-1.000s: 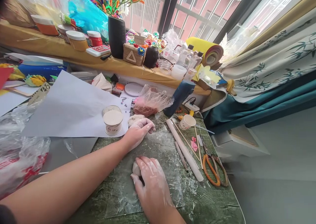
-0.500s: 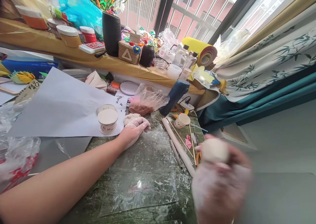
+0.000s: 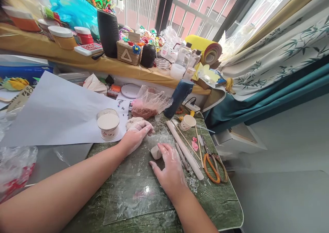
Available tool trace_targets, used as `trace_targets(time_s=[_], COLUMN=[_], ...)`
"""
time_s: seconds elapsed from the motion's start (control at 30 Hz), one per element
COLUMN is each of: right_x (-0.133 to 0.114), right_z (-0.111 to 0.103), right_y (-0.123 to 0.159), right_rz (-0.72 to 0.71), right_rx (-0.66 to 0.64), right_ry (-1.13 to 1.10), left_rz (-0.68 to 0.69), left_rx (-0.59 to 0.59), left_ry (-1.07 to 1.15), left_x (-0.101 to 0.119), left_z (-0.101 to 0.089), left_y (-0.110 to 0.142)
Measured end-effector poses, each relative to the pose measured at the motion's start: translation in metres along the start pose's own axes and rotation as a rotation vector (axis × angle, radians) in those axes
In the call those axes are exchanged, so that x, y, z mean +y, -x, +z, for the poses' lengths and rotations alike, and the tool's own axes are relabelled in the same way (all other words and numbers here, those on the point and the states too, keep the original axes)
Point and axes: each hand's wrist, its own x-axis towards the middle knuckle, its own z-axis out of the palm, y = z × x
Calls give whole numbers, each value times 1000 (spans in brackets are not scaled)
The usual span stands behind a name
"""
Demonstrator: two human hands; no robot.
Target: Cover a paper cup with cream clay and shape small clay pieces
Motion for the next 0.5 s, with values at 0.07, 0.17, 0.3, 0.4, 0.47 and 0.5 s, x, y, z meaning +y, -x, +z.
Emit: trace_targets(time_s=[0.07, 0.17, 0.3, 0.4, 0.47, 0.5], right_x=[1, 1, -3, -3, 1, 3], right_z=[6, 5, -14, -26, -28, -28], right_y=[-2, -7, -21, -27, -27, -26], right_rz=[-18, 96, 565, 687, 691, 695], right_rx=[-45, -63, -21, -81, -119, -126], right_ry=[-30, -140, -631, -1061, -1075, -1017], left_rz=[5, 9, 15, 13, 11, 9], left_rx=[3, -1, -6, -12, -13, -12], left_ry=[1, -1, -11, -17, -24, -30], left_x=[0, -2, -6, -7, -6, -5], left_z=[0, 0, -2, -2, -2, -2], left_y=[0, -1, -3, -4, -4, -3])
